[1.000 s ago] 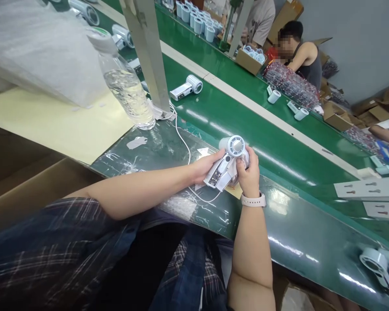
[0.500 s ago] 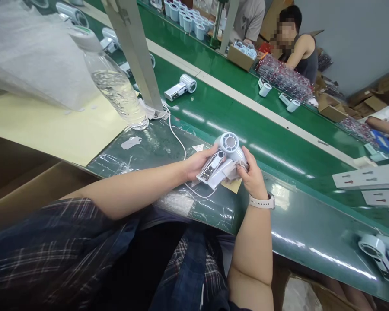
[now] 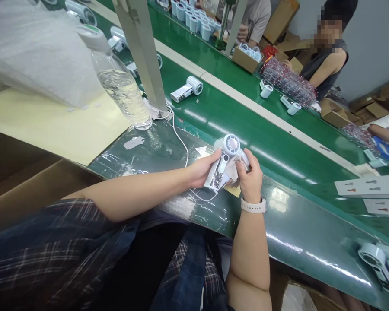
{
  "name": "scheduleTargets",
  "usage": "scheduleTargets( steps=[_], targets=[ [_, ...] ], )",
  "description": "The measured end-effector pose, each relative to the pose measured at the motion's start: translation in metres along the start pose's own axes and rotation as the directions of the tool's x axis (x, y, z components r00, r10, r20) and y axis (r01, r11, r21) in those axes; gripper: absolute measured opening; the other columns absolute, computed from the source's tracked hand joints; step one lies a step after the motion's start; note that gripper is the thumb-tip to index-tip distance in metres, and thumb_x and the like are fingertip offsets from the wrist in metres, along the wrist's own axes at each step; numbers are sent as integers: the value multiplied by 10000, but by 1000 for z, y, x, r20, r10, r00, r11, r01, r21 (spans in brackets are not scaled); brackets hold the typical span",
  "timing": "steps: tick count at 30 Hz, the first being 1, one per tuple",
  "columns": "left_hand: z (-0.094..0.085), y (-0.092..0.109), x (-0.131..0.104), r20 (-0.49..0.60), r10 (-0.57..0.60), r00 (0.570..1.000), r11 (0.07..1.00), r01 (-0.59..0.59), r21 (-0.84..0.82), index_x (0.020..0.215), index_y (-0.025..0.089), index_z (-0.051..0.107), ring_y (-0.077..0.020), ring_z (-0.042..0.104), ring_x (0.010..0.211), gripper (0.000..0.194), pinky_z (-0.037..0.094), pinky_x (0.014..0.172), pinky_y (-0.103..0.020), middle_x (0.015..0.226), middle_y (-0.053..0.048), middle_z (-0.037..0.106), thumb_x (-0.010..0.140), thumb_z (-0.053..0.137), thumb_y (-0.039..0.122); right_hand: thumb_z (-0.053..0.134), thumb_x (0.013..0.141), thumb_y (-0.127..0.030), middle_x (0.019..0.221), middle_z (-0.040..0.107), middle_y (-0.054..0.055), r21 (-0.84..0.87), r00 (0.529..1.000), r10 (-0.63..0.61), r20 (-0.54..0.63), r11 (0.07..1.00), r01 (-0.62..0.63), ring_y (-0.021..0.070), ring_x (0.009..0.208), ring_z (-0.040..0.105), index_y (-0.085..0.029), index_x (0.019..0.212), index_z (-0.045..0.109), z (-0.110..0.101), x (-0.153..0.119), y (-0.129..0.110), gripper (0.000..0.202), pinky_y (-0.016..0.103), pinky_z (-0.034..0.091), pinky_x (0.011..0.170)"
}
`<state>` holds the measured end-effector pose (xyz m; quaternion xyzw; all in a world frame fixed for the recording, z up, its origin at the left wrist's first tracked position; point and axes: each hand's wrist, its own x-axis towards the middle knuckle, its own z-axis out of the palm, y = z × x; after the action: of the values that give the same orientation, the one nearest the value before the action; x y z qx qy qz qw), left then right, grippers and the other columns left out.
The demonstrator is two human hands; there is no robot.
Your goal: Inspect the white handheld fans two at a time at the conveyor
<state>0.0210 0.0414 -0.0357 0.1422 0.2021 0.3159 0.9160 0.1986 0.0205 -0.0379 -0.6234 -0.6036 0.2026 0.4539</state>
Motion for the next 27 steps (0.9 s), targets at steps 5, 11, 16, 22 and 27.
scheduleTargets(
  steps=[5,11,16,22,27],
  targets=[
    [-4,4,2,24,-35,999,999,35,-22,1232,92,676,-251,757,816,586,618,810,-423,964,-174,782,1082,339,547,715,868,-519,1547,593,178,55,992,13,129,998,-20,349,1436,570,-206,1443,617,-13,-3,2,662,584,446,1217],
    [-12,20,4,9,28,1000,993,-26,-114,1032,128,693,-265,774,862,649,636,815,-430,862,-129,762,1062,289,636,677,869,-357,1671,443,162,184,976,130,176,969,-162,344,1295,686,-268,1567,479,-14,-4,8,731,517,606,1029],
    [-17,32,5,7,123,992,978,-120,-168,1039,135,701,-267,781,863,694,640,800,-424,917,-135,775,1040,286,692,691,785,-292,1486,628,180,15,955,273,117,961,-277,317,1088,746,-234,1476,570,-24,4,25,703,535,628,919],
    [-12,33,2,2,216,976,958,-211,-193,988,147,713,-277,782,918,595,633,880,-461,912,-119,780,1021,427,668,686,779,-335,1202,758,196,-45,938,347,22,937,-345,355,1080,724,-171,1384,608,-21,7,25,632,616,575,985],
    [-6,42,-10,104,368,924,924,-350,-156,780,157,648,-337,732,1165,568,595,1002,-500,950,-127,781,913,609,707,672,884,-448,1555,558,134,374,985,81,155,918,-134,303,1411,579,-349,1538,400,7,-4,1,715,573,531,1115]
  ],
)
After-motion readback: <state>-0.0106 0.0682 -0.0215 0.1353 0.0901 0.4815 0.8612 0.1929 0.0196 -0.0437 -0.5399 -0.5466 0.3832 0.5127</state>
